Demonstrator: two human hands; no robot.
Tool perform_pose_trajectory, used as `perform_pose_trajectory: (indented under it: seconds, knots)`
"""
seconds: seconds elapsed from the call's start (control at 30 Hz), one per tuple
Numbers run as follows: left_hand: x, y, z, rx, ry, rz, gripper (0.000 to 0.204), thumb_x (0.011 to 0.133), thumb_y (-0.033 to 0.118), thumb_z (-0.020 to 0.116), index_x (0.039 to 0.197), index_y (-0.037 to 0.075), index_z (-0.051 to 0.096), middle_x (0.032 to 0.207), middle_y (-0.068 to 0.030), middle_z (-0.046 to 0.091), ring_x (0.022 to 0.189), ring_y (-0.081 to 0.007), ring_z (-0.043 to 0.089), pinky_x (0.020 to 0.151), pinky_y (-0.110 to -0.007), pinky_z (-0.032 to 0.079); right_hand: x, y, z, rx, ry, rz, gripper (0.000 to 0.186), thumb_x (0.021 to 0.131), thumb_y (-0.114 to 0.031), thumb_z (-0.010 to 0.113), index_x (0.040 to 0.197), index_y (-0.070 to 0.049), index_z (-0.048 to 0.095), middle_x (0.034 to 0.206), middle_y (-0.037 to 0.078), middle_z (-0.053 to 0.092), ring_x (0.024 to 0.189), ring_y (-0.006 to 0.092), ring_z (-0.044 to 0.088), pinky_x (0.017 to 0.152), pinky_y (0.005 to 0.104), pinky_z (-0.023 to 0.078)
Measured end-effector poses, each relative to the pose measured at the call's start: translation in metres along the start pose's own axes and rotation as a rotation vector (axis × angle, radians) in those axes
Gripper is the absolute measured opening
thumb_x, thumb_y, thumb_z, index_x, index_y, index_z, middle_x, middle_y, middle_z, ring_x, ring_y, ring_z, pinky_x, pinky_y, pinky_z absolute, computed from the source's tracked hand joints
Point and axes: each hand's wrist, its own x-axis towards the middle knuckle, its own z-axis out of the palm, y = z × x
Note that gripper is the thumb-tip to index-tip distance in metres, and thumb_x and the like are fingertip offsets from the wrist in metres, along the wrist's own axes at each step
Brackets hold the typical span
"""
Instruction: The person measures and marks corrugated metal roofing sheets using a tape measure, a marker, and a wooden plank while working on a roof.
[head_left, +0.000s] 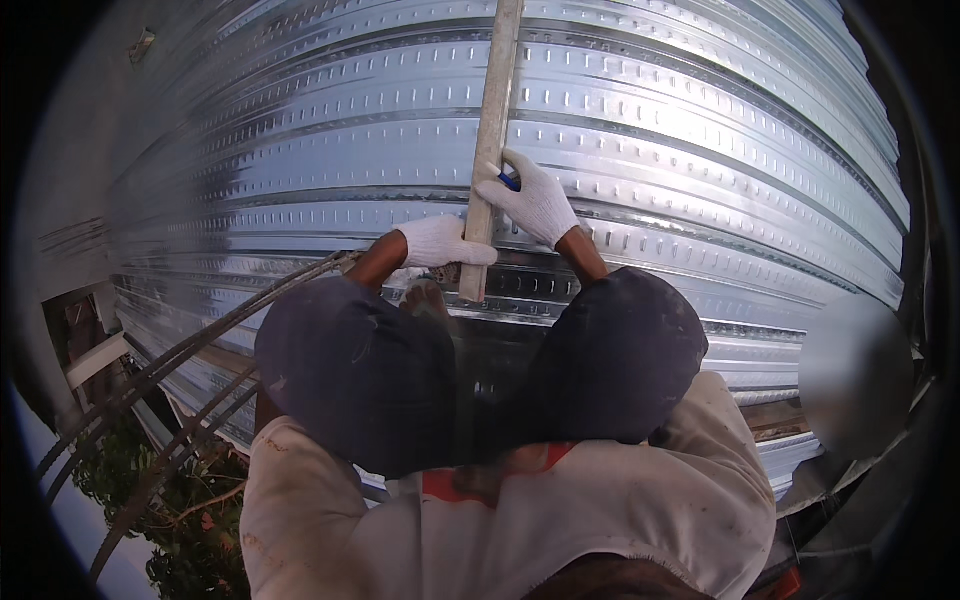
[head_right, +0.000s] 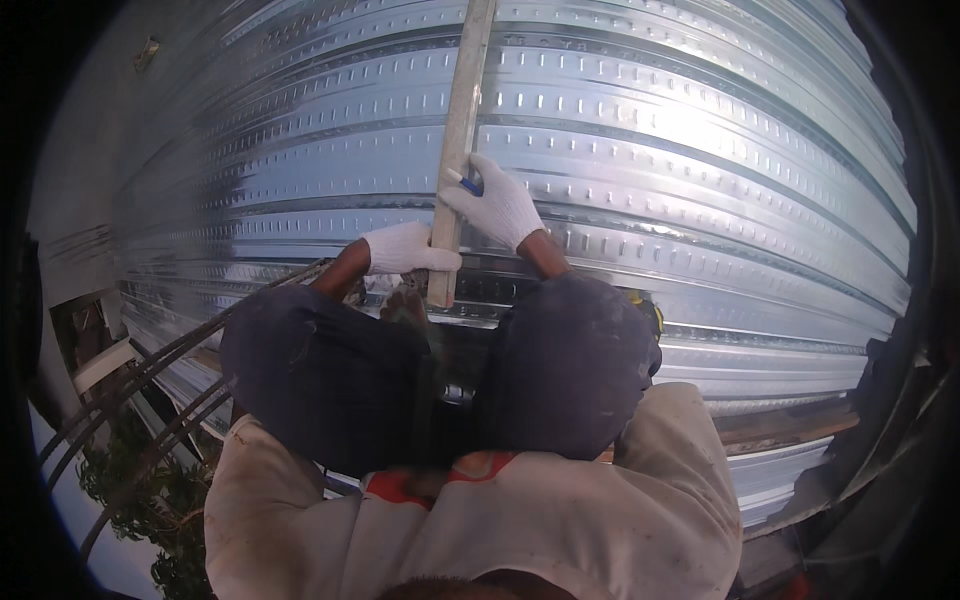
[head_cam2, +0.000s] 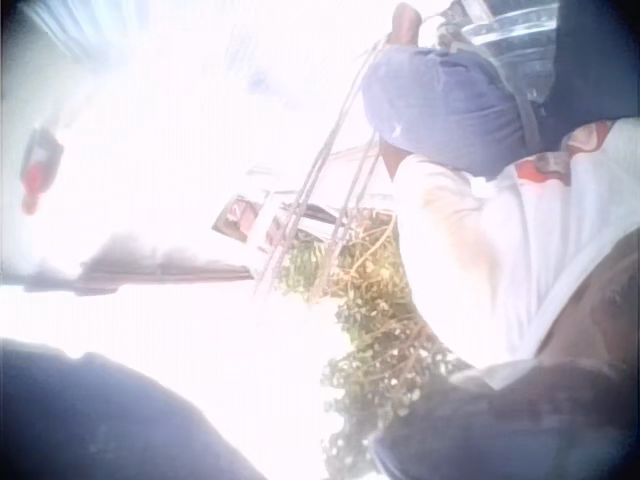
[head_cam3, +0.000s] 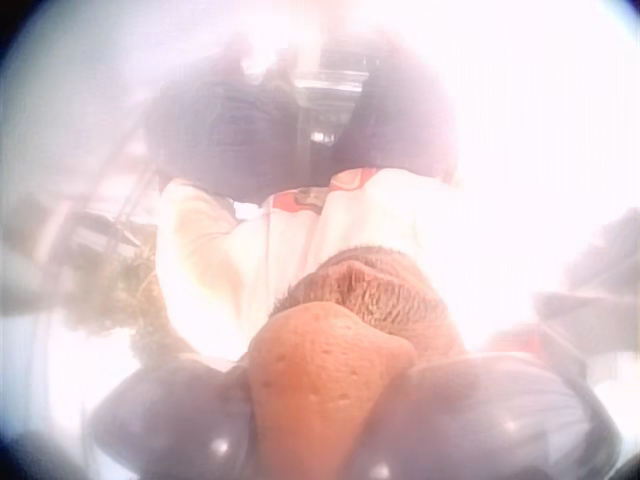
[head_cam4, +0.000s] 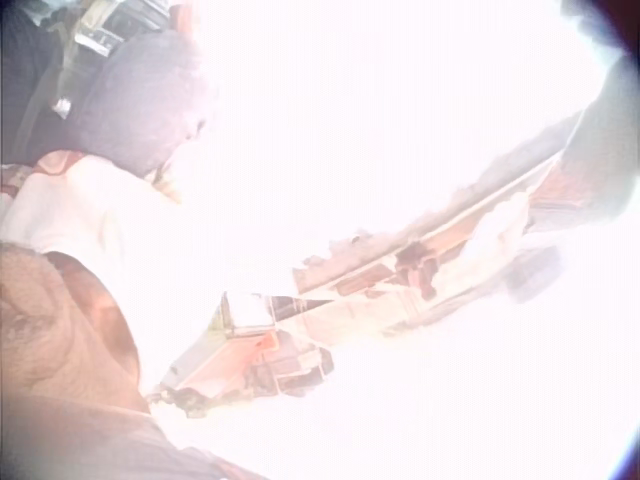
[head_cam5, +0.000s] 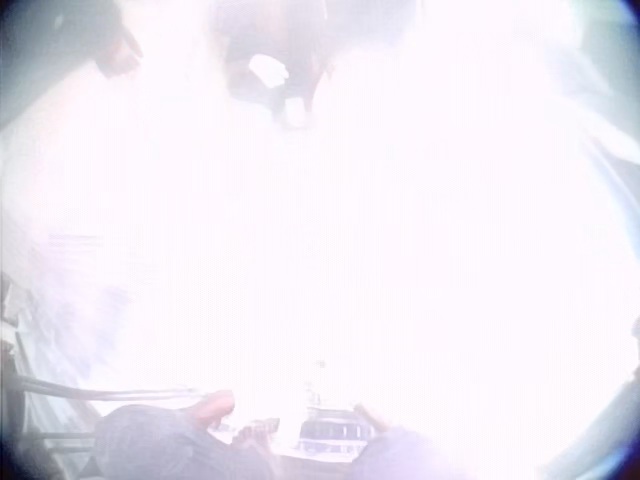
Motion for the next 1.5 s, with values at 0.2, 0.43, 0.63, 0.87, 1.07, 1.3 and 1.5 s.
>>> perform_pose_trajectory:
  seconds: [0.2,0.43,0.63,0.87,1.07,1.3,1.5]
  knots:
    - [0.008,0.022,-0.024,0.03,-0.141,0.04,0.084,0.086,0.073,0.082,0.121,-0.003,0.082,0.1,-0.0152,0.081,0.089,-0.0245,0.078,0.079,-0.037,0.061,-0.035,0.006,0.004,0.179,0.136,0.041,0.084,0.096,-0.046,0.082,0.159,0.003,0.054,0.139,0.026,0.072,0.128,0.0285,0.072,0.11,0.0409,0.055]
    - [0.004,0.014,-0.081,-0.278,0.246,0.045,0.055,0.099,0.051,0.08,0.124,0.002,0.079,0.1,-0.0076,0.081,0.084,-0.0136,0.076,0.073,-0.031,0.061,-0.039,-0.003,0.002,0.219,0.155,0.135,0.059,0.1,-0.039,0.077,0.14,0.005,0.07,0.104,0.013,0.078,0.095,0.0152,0.072,0.087,0.0349,0.058]
    - [0.022,-0.006,-0.073,-0.28,0.452,0.198,0.055,0.103,0.052,0.074,0.121,0.0,0.079,0.096,-0.0065,0.08,0.081,-0.0143,0.073,0.072,-0.033,0.058,-0.067,0.014,-0.01,0.462,0.314,0.088,0.052,0.107,-0.034,0.072,0.142,0.004,0.069,0.091,-0.001,0.068,0.072,0.0042,0.056,0.061,0.0234,0.043]
    - [0.031,0.01,-0.07,-0.655,0.627,0.368,0.056,0.103,0.044,0.078,0.132,-0.003,0.074,0.11,-0.0128,0.081,0.092,-0.017,0.076,0.084,-0.033,0.062,-0.046,-0.012,0.027,0.295,0.144,0.195,0.058,0.105,-0.037,0.076,0.143,0.005,0.066,0.099,0.005,0.073,0.088,0.0086,0.065,0.078,0.029,0.055]
    - [0.034,0.033,-0.076,-0.31,0.649,0.39,0.07,0.102,0.049,0.079,0.141,-0.008,0.068,0.132,-0.0224,0.078,0.115,-0.0284,0.077,0.1,-0.039,0.061,-0.039,-0.011,0.031,0.311,0.162,0.109,0.064,0.102,-0.036,0.076,0.148,0.006,0.06,0.12,0.017,0.075,0.112,0.0195,0.069,0.1,0.0374,0.056]
    - [0.048,0.043,-0.081,-0.456,0.606,0.402,0.071,0.106,0.046,0.074,0.152,-0.007,0.06,0.138,-0.0249,0.074,0.125,-0.0322,0.072,0.107,-0.041,0.056,-0.041,-0.013,0.031,0.362,0.13,0.06,0.061,0.103,-0.033,0.073,0.153,-0.001,0.057,0.131,0.02,0.073,0.123,0.0246,0.07,0.108,0.0392,0.054]
    - [0.021,0.125,-0.154,0.489,1.029,0.623,0.082,0.1,0.042,0.082,0.158,-0.008,0.051,0.156,-0.0287,0.059,0.138,-0.0372,0.064,0.113,-0.044,0.053,-0.041,-0.006,0.033,0.349,0.183,0.002,0.061,0.104,-0.035,0.074,0.152,-0.002,0.058,0.124,0.016,0.074,0.117,0.0224,0.07,0.104,0.0388,0.056]
